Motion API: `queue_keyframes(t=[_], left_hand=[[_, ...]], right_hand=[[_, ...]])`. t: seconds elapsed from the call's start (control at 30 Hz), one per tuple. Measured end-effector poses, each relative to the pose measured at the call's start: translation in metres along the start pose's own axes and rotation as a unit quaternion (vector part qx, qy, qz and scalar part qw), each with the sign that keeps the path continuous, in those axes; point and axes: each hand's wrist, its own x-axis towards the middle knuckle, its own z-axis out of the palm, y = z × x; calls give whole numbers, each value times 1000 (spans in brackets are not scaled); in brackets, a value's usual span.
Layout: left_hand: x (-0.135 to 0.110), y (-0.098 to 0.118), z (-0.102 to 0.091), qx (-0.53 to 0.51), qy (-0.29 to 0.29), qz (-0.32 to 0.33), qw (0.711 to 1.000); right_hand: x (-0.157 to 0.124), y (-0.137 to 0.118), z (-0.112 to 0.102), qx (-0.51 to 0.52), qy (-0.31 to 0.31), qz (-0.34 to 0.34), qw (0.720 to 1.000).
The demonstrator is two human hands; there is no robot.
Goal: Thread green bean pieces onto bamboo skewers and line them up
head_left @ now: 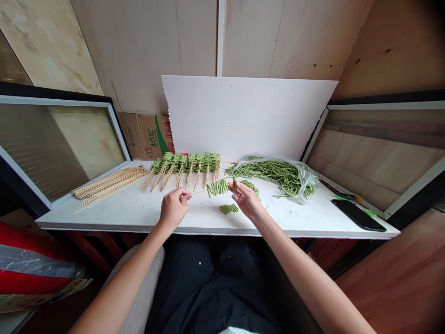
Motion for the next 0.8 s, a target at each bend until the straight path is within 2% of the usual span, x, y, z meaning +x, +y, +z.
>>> queue_keyframes(t=[0.4,0.8], left_hand=[[-4,4,4,16,13,0,1000],[-9,10,7,10,46,38,998]], right_hand=[[-3,1,13,41,78,-26,996],[-14,1,28,-3,146,-131,981]])
